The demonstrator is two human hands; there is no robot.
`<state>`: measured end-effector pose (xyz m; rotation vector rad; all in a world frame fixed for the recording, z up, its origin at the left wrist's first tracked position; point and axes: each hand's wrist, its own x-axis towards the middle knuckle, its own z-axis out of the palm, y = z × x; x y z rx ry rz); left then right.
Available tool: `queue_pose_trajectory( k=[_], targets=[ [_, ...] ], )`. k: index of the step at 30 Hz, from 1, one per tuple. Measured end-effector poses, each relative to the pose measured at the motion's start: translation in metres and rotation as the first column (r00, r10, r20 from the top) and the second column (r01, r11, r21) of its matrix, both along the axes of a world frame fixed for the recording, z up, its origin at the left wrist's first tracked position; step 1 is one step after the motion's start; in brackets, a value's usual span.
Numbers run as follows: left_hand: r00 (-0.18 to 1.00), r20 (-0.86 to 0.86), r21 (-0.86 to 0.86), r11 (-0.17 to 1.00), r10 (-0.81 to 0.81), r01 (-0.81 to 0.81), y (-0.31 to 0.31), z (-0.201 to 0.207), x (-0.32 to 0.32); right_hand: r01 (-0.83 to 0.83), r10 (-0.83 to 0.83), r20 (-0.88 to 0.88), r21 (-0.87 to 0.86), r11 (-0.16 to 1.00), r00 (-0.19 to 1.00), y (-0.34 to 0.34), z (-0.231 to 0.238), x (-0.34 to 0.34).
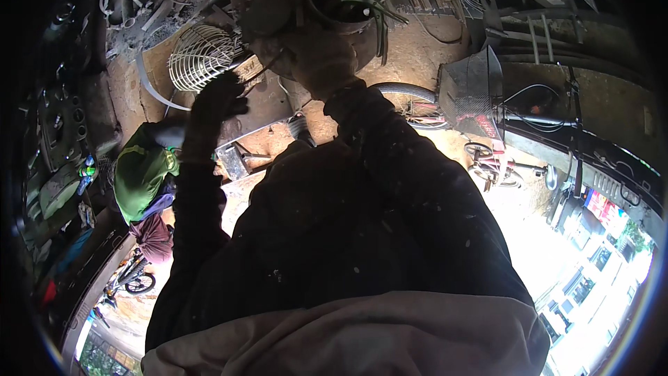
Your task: The person, wearing gloves, handles and prepares various metal wire components and a larger circular metal part by picking them up and checking their connections.
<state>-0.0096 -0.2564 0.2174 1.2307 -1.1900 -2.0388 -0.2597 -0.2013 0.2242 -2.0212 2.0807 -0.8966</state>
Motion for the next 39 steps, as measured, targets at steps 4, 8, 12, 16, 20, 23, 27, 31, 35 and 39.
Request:
queue_pose_trajectory(
  k=[4,8,12,16,20,23,27,31,35,39],
  targets=[
    [0.992,-0.082,-0.177,0.978,0.097,-0.11,0.022,-0.018,-0.015,0.03,-0.03,-0.02,0.008,1.0,0.999,0.0,0.008,0.006],
    [0.94,0.302,-0.747,0.651,0.157,0.131,0.033,-0.024,-0.031,0.067,-0.068,0.027,0.033,0.997,0.997,0.003,0.008,0.005],
    [0.869,0.384,-0.907,0.303,0.312,0.292,0.039,-0.039,-0.041,0.095,-0.094,-0.014,0.048,0.994,0.995,0.026,0.012,0.008],
    [0.873,0.36,-0.911,0.324,0.33,0.254,0.036,-0.047,-0.051,0.098,-0.096,-0.032,0.071,0.993,0.995,0.034,0.01,0.008],
    [0.891,-0.267,0.007,0.926,0.366,-0.378,0.034,-0.037,-0.051,0.083,-0.081,-0.021,0.083,0.993,0.996,0.027,0.01,0.005],
    [0.9,-0.248,-0.014,0.928,0.358,-0.373,0.034,-0.037,-0.044,0.092,-0.091,-0.017,0.066,0.994,0.996,0.026,0.009,0.005],
    [0.895,-0.248,0.015,0.925,0.372,-0.38,0.027,-0.032,-0.041,0.094,-0.094,0.005,0.054,0.994,0.996,0.026,0.008,0.004],
    [0.885,-0.264,0.024,0.92,0.384,-0.392,0.028,-0.033,-0.042,0.107,-0.108,0.028,0.044,0.993,0.994,0.024,0.009,0.006],
    [0.861,-0.314,0.017,0.909,0.4,-0.416,0.028,-0.038,-0.044,0.101,-0.102,0.044,0.03,0.994,0.994,0.019,0.012,0.007],
    [0.868,-0.287,0.037,0.91,0.405,-0.413,0.026,-0.035,-0.044,0.118,-0.12,0.027,0.052,0.992,0.992,0.018,0.015,0.008]
  ],
)
